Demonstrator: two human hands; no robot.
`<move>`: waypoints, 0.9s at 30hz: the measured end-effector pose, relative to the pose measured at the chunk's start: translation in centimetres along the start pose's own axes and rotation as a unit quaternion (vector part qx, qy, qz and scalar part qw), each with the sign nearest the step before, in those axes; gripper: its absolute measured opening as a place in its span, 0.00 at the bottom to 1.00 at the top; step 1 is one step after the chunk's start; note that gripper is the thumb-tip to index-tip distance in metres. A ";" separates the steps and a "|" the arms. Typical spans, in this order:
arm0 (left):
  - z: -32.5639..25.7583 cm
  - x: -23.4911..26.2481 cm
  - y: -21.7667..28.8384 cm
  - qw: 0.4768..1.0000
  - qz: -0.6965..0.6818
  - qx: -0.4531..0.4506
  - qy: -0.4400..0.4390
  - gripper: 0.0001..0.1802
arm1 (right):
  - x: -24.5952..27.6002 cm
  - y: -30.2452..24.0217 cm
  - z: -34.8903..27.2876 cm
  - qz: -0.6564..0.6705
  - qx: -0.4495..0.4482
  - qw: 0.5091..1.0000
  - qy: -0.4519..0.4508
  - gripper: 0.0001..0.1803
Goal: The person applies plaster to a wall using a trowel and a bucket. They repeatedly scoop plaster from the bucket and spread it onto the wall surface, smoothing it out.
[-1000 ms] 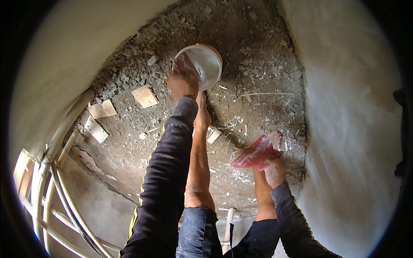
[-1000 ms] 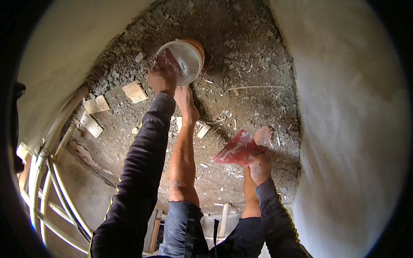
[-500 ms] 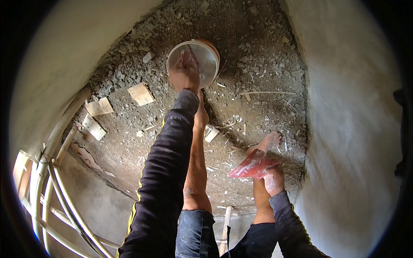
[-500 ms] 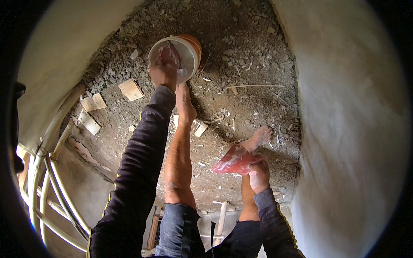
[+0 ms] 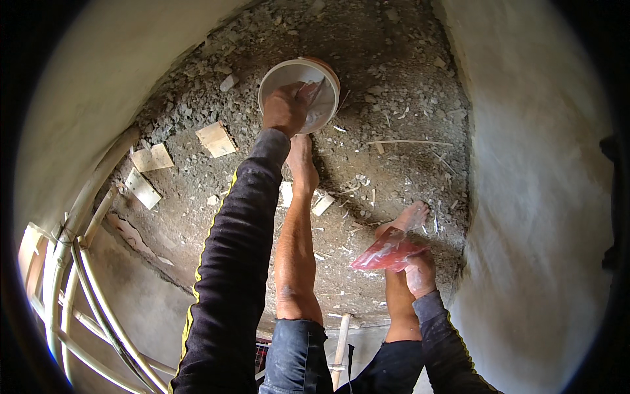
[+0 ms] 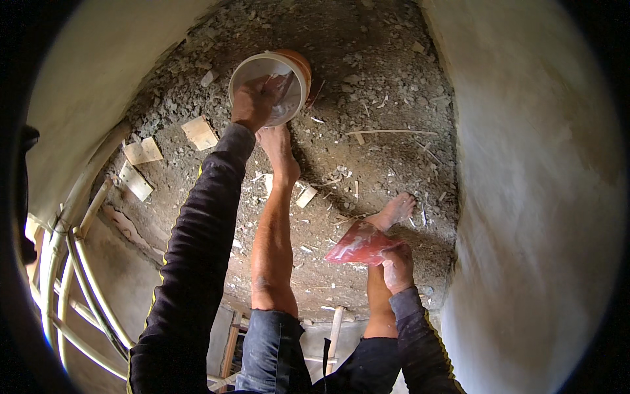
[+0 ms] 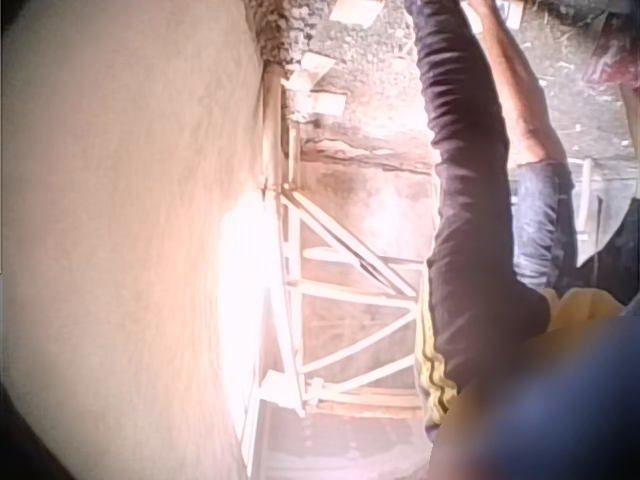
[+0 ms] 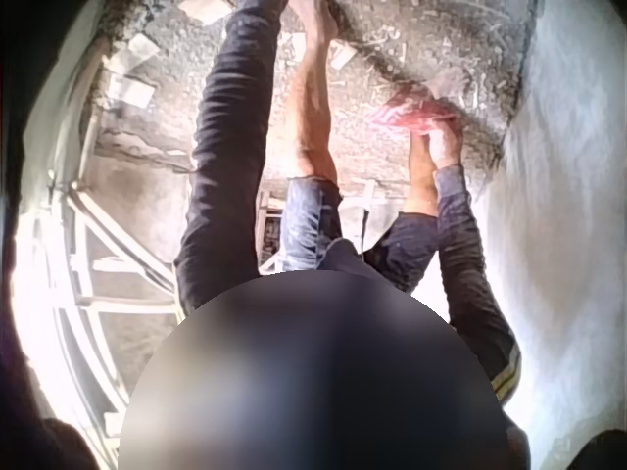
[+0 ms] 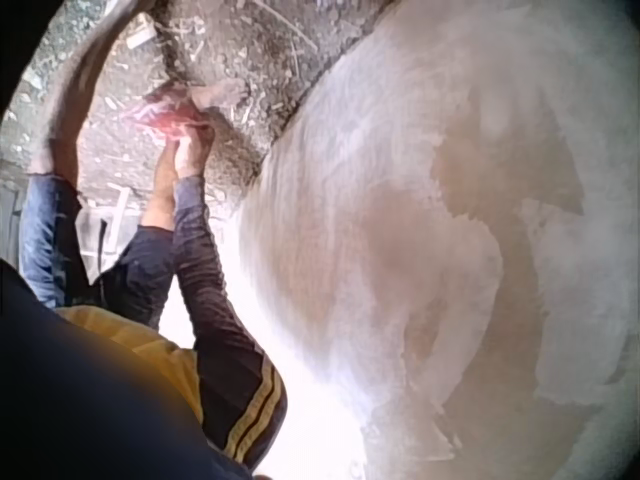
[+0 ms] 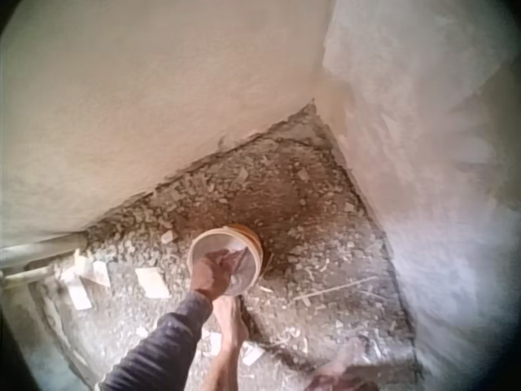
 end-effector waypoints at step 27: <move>-13.0 14.8 6.5 0.933 -0.295 -0.050 0.198 0.10 | -0.7 -8.5 -10.8 -0.191 0.095 0.977 -0.019 0.14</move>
Point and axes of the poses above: each hand's wrist, its own z-axis towards the middle knuckle, its own x-axis out of the back of the hand, y = z × x, the point moved 9 cm from there along z, towards the middle knuckle, and after that the axes turned 2 degrees about y, right-handed, at the moved point
